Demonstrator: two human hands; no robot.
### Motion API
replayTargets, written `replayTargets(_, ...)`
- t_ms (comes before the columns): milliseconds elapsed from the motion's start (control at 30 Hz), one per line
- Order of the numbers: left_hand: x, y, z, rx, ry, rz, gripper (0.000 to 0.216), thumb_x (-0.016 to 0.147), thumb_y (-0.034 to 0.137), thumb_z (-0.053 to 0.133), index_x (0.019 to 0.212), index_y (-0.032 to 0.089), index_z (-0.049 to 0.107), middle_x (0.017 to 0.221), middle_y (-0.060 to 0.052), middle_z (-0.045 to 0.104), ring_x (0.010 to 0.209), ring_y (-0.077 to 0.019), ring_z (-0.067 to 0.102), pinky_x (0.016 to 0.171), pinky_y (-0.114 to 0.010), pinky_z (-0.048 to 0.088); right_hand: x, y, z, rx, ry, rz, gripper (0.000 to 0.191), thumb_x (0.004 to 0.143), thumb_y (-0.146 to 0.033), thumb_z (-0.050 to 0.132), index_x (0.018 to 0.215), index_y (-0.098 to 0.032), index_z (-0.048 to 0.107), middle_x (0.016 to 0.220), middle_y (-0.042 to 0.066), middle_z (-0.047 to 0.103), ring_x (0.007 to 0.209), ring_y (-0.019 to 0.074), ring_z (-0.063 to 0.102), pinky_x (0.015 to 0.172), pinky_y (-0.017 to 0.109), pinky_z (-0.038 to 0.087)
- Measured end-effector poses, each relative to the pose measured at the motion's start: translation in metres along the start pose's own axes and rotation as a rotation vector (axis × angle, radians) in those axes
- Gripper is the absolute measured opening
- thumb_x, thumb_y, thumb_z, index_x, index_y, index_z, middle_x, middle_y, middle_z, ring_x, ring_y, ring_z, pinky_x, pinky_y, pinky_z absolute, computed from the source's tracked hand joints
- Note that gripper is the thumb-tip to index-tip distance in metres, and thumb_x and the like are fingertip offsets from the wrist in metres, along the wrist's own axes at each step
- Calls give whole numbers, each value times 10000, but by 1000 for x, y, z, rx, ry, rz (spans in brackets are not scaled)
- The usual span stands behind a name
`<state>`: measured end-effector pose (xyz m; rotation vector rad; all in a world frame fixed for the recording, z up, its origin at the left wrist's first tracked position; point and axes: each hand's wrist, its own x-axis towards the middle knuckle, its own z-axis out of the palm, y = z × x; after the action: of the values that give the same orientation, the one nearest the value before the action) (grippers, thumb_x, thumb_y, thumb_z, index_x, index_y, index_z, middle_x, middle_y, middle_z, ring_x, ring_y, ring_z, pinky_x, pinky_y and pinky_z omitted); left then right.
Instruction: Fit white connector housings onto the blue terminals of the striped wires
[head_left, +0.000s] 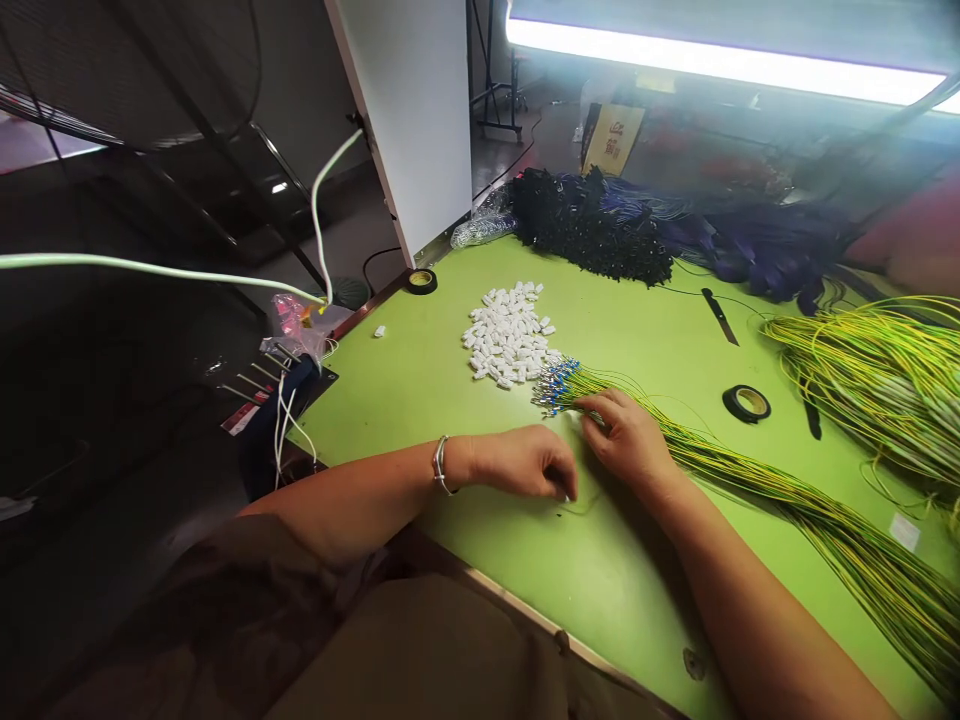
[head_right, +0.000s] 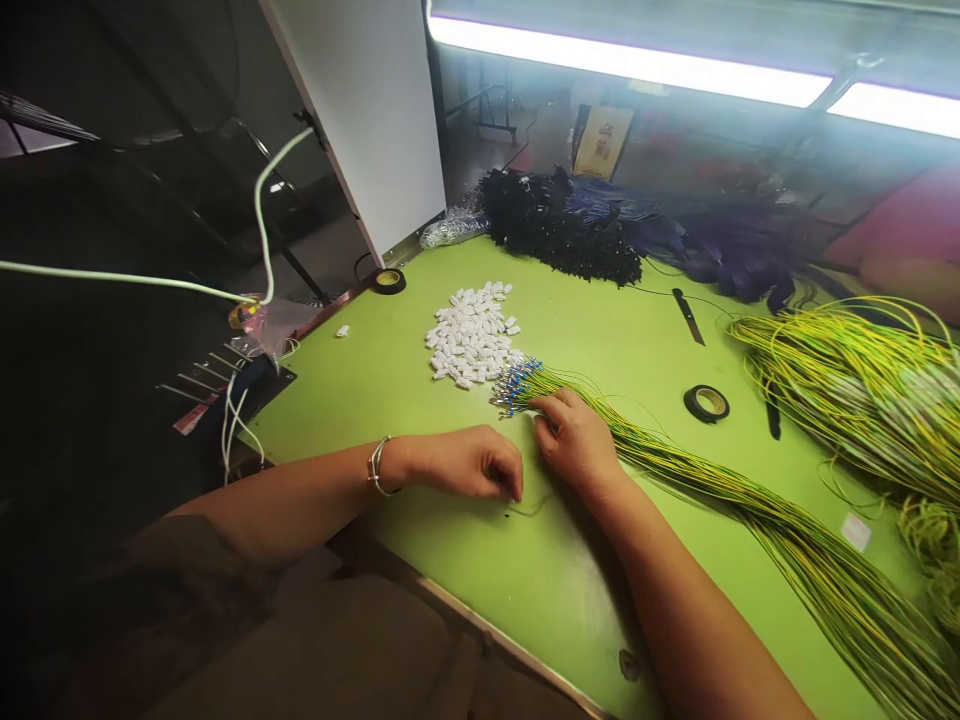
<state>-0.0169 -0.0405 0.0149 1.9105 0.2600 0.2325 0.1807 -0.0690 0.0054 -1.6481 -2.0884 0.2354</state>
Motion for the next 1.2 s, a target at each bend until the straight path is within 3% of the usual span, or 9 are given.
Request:
replayTargets(67, -2, 4, 1, 7, -100, 96, 171, 708, 65, 683, 789, 195, 760, 781, -15, 735, 694, -121, 662, 673, -196, 501, 4, 1, 5, -142, -17, 11, 296, 872, -277, 515, 1108, -222, 686, 995, 75, 667, 850, 195, 613, 676, 285, 449)
replayTargets(133, -2, 3, -3, 69, -51, 108, 101, 741, 131, 697, 789, 196, 757, 783, -22, 737, 702, -127, 665, 685, -205, 505, 9, 3, 9, -261, -21, 72, 287, 895, -343, 515, 1098, -240, 691, 994, 74, 662, 869, 207, 610, 647, 285, 436)
replayTargets(300, 6, -24, -27, 391, 587, -40, 187, 854, 139, 557, 915, 138, 734, 942, -95, 729, 895, -178, 658, 862, -314, 510, 18, 14, 8, -376, 17, 199, 354, 905, -414, 503, 1156, -226, 666, 1080, 81, 653, 943, 224, 607, 637, 292, 429)
replayTargets(367, 10, -37, -34, 432, 672, -27, 231, 859, 125, 535, 1000, 134, 718, 1021, -111, 715, 971, -190, 649, 909, -339, 509, 17, 16, 6, -403, 20, 204, 385, 909, -403, 493, 1213, -212, 632, 1102, 88, 653, 908, 218, 615, 619, 291, 419)
replayTargets(600, 18, -60, -34, 510, 618, 20, 380, 876, 124, 466, 1217, 162, 629, 1250, -117, 640, 1165, -198, 585, 1047, -390, 447, 4, 11, 10, -328, -44, 54, 281, 910, -370, 497, 1095, -210, 637, 974, 58, 695, 813, 183, 619, 596, 268, 368)
replayTargets(800, 19, -54, -32, 576, 560, -18, 252, 822, 173, 607, 1057, 156, 697, 1222, -134, 620, 1161, -230, 565, 1039, -415, 439, 5, 6, 7, -334, -40, -35, 191, 908, -339, 517, 891, -217, 662, 879, 59, 653, 812, 186, 582, 597, 279, 335)
replayTargets(900, 19, -51, -30, 596, 563, -10, 315, 776, 156, 661, 1090, 160, 684, 1209, -135, 608, 1147, -238, 560, 1030, -421, 440, 6, 4, 6, -339, -63, -48, 196, 920, -321, 499, 881, -211, 656, 903, 69, 637, 833, 189, 570, 611, 283, 340)
replayTargets(1067, 16, -44, -27, 506, 656, 24, 320, 764, 82, 619, 1067, 163, 681, 1072, -100, 659, 1040, -198, 596, 963, -373, 478, 4, 4, 5, -315, -95, -39, 207, 936, -290, 449, 903, -183, 624, 957, 92, 633, 792, 189, 570, 605, 289, 353)
replayTargets(1200, 8, -30, -39, 427, 886, 76, 210, 803, 54, 550, 900, 150, 709, 912, -72, 687, 873, -147, 621, 825, -293, 505, 1, 7, 3, -182, -4, 33, 183, 922, -286, 447, 920, -177, 594, 853, 77, 655, 714, 187, 577, 619, 286, 382)
